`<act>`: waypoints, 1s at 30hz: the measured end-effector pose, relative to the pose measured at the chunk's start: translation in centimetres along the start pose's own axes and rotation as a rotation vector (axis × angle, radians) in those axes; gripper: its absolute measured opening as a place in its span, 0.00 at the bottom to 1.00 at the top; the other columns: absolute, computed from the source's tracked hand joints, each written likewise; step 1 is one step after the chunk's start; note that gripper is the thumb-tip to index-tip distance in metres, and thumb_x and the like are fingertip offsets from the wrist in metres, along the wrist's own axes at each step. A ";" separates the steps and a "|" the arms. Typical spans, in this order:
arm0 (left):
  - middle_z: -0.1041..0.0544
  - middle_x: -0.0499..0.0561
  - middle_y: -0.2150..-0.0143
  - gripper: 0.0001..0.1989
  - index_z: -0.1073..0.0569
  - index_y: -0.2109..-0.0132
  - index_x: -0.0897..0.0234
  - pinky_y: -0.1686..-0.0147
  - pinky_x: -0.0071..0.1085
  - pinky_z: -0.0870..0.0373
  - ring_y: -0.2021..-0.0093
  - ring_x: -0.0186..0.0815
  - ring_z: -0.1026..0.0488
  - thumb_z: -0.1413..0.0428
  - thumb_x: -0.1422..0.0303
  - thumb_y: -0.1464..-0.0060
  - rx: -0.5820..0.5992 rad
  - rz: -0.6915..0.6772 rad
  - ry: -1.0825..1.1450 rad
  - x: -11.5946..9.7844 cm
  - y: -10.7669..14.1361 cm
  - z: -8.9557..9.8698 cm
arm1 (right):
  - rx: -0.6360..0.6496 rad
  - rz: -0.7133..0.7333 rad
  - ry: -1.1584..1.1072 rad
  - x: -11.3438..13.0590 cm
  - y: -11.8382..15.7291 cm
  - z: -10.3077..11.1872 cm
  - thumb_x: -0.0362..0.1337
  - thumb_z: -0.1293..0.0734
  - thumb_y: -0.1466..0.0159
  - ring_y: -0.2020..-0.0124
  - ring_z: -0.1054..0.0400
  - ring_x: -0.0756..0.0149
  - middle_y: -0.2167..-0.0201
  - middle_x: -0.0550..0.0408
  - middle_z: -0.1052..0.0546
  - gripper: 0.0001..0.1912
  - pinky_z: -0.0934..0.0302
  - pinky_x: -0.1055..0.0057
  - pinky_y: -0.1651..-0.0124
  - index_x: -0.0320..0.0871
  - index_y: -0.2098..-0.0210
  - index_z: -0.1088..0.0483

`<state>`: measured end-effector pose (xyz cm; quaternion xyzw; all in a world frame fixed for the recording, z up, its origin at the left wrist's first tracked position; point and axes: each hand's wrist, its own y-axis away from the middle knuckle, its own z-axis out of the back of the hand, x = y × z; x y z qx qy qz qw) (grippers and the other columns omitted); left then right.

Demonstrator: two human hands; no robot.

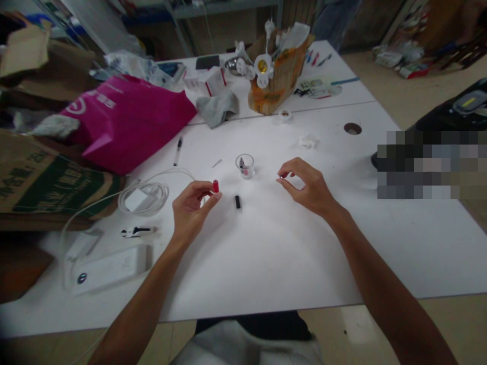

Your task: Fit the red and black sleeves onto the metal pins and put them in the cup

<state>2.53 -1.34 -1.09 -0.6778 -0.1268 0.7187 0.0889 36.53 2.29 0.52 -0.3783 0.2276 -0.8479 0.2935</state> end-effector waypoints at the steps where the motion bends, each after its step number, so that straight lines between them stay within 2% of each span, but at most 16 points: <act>1: 0.15 0.53 0.52 0.13 0.14 0.50 0.60 0.49 0.35 0.20 0.53 0.37 0.18 0.23 0.62 0.36 0.006 0.000 0.002 0.1 0.0 -0.1 | -0.004 0.010 -0.004 0.1 0.0 -0.1 0.33 0.25 0.25 0.59 0.21 0.56 0.56 0.50 0.17 0.06 0.24 0.57 0.56 0.50 0.51 0.23; 9: 0.17 0.52 0.52 0.11 0.15 0.50 0.59 0.48 0.34 0.20 0.51 0.37 0.17 0.24 0.64 0.35 0.049 -0.008 -0.005 0.2 0.4 -0.6 | 0.002 0.017 -0.022 0.9 0.0 -0.6 0.35 0.25 0.23 0.63 0.23 0.58 0.60 0.52 0.17 0.04 0.26 0.57 0.57 0.50 0.54 0.24; 14: 0.17 0.54 0.50 0.11 0.15 0.48 0.59 0.47 0.36 0.20 0.50 0.38 0.18 0.26 0.62 0.33 0.083 -0.046 -0.070 0.4 0.7 -0.6 | 0.007 -0.052 -0.072 1.8 0.2 -1.2 0.38 0.25 0.23 0.63 0.23 0.58 0.59 0.52 0.16 0.03 0.25 0.56 0.57 0.51 0.54 0.23; 20: 0.16 0.56 0.50 0.10 0.13 0.48 0.59 0.50 0.38 0.17 0.51 0.40 0.18 0.27 0.62 0.31 0.127 -0.120 -0.120 0.3 0.7 -0.5 | 0.031 -0.174 -0.233 3.4 0.3 -2.2 0.43 0.24 0.23 0.54 0.17 0.52 0.54 0.50 0.12 0.04 0.20 0.50 0.48 0.53 0.56 0.21; 24: 0.16 0.56 0.50 0.09 0.12 0.47 0.59 0.50 0.37 0.15 0.51 0.40 0.17 0.27 0.63 0.31 0.141 -0.144 -0.117 -0.1 0.7 -0.7 | 0.015 -0.215 -0.380 4.0 0.6 -3.1 0.43 0.23 0.24 0.48 0.16 0.51 0.51 0.50 0.12 0.03 0.19 0.47 0.43 0.54 0.54 0.18; 30: 0.16 0.55 0.51 0.08 0.11 0.48 0.58 0.49 0.36 0.14 0.52 0.37 0.17 0.26 0.65 0.32 0.155 -0.116 -0.060 -0.8 0.9 -1.1 | -0.018 -0.271 -0.626 4.6 0.9 -4.2 0.37 0.19 0.27 0.47 0.18 0.55 0.50 0.50 0.16 0.04 0.15 0.50 0.43 0.54 0.54 0.15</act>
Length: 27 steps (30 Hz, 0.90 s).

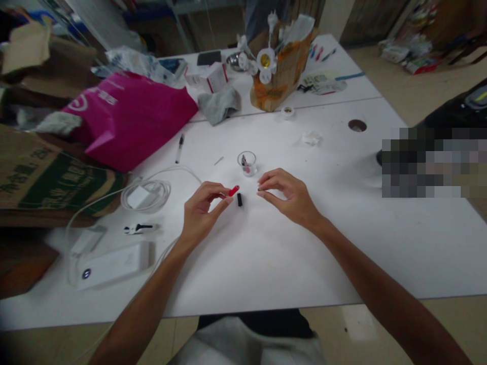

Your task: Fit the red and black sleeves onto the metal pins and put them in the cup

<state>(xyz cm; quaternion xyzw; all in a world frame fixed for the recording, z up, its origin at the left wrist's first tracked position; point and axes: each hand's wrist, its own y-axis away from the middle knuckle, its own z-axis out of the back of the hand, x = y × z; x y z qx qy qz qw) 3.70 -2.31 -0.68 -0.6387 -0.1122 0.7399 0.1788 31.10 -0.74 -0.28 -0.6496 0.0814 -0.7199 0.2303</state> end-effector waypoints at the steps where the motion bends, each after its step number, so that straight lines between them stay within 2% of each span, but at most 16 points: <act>1: 0.16 0.55 0.51 0.08 0.10 0.48 0.58 0.49 0.36 0.14 0.52 0.37 0.17 0.26 0.65 0.32 0.001 0.013 0.020 -0.1 0.0 -0.1 | -0.008 -0.007 -0.026 0.0 0.0 -0.2 0.37 0.19 0.28 0.48 0.19 0.56 0.50 0.51 0.17 0.05 0.15 0.52 0.43 0.54 0.55 0.14; 10: 0.14 0.56 0.52 0.09 0.08 0.50 0.55 0.50 0.35 0.11 0.51 0.38 0.15 0.23 0.66 0.37 0.038 0.125 0.210 -0.4 0.1 -0.7 | -0.067 -0.099 -0.122 0.0 0.1 -0.8 0.41 0.16 0.31 0.49 0.18 0.57 0.53 0.51 0.14 0.06 0.14 0.55 0.44 0.53 0.56 0.13; 14: 0.13 0.56 0.51 0.09 0.07 0.50 0.54 0.50 0.36 0.10 0.51 0.39 0.14 0.22 0.65 0.38 0.052 0.162 0.227 -0.2 0.3 -0.8 | -0.074 -0.129 -0.148 0.2 0.2 -1.2 0.42 0.16 0.31 0.53 0.17 0.58 0.56 0.51 0.14 0.06 0.15 0.57 0.46 0.52 0.57 0.13; 20: 0.14 0.56 0.50 0.11 0.07 0.50 0.53 0.50 0.37 0.09 0.51 0.40 0.14 0.21 0.63 0.39 0.038 0.179 0.240 -0.2 0.4 -0.9 | -0.067 -0.147 -0.158 0.5 0.5 -1.8 0.43 0.16 0.31 0.52 0.17 0.57 0.55 0.51 0.13 0.07 0.15 0.55 0.44 0.52 0.57 0.13; 24: 0.14 0.56 0.50 0.09 0.06 0.51 0.51 0.50 0.36 0.10 0.49 0.40 0.14 0.21 0.65 0.38 0.038 0.183 0.222 -0.4 0.4 -0.8 | -0.069 -0.119 -0.159 0.6 0.6 -2.0 0.41 0.16 0.30 0.52 0.17 0.58 0.55 0.51 0.13 0.05 0.15 0.57 0.45 0.52 0.56 0.13; 27: 0.13 0.56 0.50 0.08 0.06 0.51 0.51 0.47 0.36 0.11 0.48 0.40 0.14 0.22 0.67 0.37 0.039 0.176 0.211 -0.4 0.3 -0.8 | -0.066 -0.116 -0.150 0.7 0.6 -2.1 0.42 0.16 0.30 0.52 0.17 0.57 0.55 0.51 0.13 0.06 0.15 0.56 0.45 0.52 0.56 0.13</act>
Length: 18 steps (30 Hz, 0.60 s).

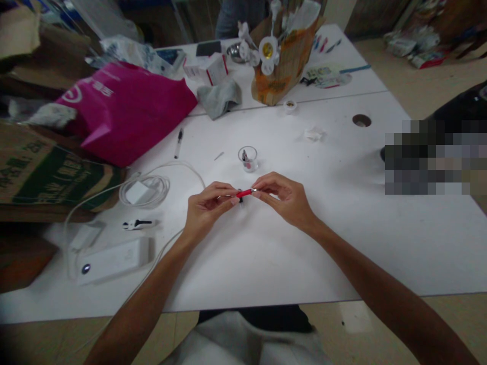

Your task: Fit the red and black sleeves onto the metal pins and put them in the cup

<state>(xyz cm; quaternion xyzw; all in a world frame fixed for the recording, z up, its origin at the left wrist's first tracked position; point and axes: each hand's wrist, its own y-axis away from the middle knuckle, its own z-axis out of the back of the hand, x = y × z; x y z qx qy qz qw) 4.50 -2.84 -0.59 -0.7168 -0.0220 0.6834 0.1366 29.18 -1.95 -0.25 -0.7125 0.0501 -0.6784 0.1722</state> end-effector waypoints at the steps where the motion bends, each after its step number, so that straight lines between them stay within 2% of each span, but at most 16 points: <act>1: 0.13 0.56 0.50 0.08 0.06 0.51 0.51 0.47 0.36 0.11 0.48 0.40 0.14 0.22 0.67 0.37 -0.001 0.003 -0.001 0.0 0.0 0.0 | -0.003 -0.005 0.007 0.0 0.0 0.0 0.44 0.16 0.31 0.52 0.17 0.57 0.55 0.51 0.13 0.07 0.14 0.55 0.45 0.52 0.57 0.13; 9: 0.14 0.55 0.50 0.08 0.06 0.52 0.50 0.47 0.39 0.11 0.48 0.41 0.15 0.21 0.64 0.39 -0.034 0.029 0.001 -0.5 0.0 -0.1 | -0.031 -0.017 -0.009 -0.2 0.1 -0.3 0.46 0.15 0.32 0.53 0.16 0.56 0.56 0.51 0.13 0.08 0.13 0.52 0.44 0.52 0.58 0.13; 18: 0.13 0.55 0.50 0.08 0.06 0.52 0.50 0.49 0.38 0.14 0.49 0.41 0.15 0.22 0.66 0.38 -0.037 -0.016 -0.023 -0.8 0.0 0.0 | -0.065 -0.054 -0.062 -0.4 0.3 -0.6 0.44 0.14 0.33 0.52 0.15 0.57 0.55 0.52 0.13 0.09 0.13 0.52 0.43 0.52 0.57 0.13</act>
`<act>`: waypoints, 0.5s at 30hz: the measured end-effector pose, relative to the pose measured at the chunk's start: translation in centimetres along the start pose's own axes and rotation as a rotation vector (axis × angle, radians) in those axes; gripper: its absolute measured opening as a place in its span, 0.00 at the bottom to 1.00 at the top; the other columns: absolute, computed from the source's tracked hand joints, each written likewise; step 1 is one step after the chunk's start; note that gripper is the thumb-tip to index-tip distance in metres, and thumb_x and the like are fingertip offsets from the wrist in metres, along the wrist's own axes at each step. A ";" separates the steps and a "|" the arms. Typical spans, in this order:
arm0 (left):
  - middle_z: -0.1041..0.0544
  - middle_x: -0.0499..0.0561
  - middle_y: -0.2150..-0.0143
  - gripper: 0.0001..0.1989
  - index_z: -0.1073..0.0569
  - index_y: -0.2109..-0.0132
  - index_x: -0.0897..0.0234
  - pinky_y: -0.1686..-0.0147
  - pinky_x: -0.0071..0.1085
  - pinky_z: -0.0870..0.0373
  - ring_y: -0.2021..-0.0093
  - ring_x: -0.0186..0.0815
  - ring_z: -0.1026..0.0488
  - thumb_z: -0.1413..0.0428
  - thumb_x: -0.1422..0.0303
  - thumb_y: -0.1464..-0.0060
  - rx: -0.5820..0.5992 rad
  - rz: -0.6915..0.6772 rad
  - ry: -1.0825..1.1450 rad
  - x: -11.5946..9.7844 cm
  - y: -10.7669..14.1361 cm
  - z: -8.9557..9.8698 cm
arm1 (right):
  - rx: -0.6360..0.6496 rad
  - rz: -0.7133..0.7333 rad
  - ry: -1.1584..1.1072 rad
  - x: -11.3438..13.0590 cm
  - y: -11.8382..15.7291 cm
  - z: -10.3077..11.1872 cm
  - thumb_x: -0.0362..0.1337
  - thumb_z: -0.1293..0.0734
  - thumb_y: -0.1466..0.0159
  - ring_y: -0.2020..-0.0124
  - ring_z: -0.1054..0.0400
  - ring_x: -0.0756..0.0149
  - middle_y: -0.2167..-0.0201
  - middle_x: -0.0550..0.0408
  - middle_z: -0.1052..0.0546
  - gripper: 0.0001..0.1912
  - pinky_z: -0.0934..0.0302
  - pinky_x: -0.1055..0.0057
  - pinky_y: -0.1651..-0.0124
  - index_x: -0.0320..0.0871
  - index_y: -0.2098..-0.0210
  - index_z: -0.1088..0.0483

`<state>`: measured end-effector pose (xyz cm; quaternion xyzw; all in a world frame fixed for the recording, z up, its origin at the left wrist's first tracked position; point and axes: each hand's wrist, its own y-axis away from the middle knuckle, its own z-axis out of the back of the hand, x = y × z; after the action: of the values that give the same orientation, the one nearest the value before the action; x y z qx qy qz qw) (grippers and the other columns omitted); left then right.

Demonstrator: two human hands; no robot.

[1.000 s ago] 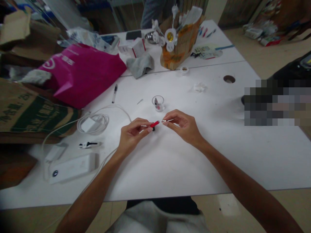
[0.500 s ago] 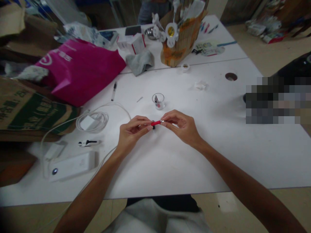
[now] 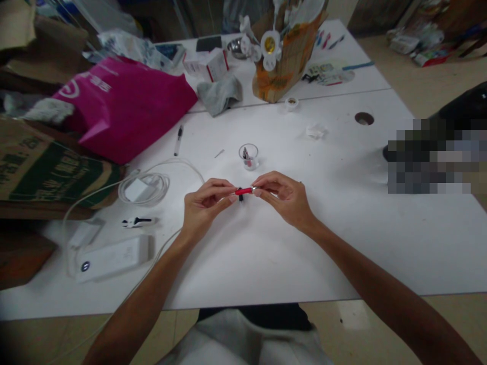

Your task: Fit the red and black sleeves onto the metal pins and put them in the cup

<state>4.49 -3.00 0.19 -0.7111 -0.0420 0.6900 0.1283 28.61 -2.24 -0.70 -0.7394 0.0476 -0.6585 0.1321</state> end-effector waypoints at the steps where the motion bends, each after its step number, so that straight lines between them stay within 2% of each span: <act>1: 0.13 0.55 0.51 0.08 0.06 0.52 0.50 0.49 0.38 0.14 0.49 0.41 0.15 0.22 0.66 0.38 -0.001 -0.007 0.000 0.0 0.0 0.0 | 0.002 -0.001 0.001 -0.1 0.0 0.0 0.45 0.14 0.33 0.52 0.15 0.56 0.55 0.52 0.13 0.09 0.13 0.52 0.42 0.52 0.57 0.13; 7: 0.13 0.56 0.50 0.08 0.06 0.52 0.51 0.51 0.39 0.14 0.50 0.42 0.15 0.22 0.65 0.37 -0.004 -0.031 -0.007 0.0 0.2 -0.2 | 0.014 0.024 -0.010 -0.3 0.2 0.1 0.41 0.15 0.31 0.50 0.14 0.58 0.53 0.52 0.12 0.08 0.13 0.55 0.41 0.52 0.55 0.13; 15: 0.13 0.55 0.51 0.08 0.06 0.51 0.52 0.53 0.33 0.16 0.50 0.38 0.15 0.23 0.69 0.37 -0.013 -0.091 -0.008 0.2 0.1 -0.2 | 0.021 0.079 -0.048 -0.1 0.1 -0.2 0.36 0.15 0.31 0.52 0.13 0.62 0.55 0.54 0.11 0.08 0.14 0.63 0.43 0.50 0.54 0.13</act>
<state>4.71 -3.05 -0.06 -0.7066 -0.0793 0.6858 0.1550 28.43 -2.34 -0.84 -0.7510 0.0667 -0.6353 0.1668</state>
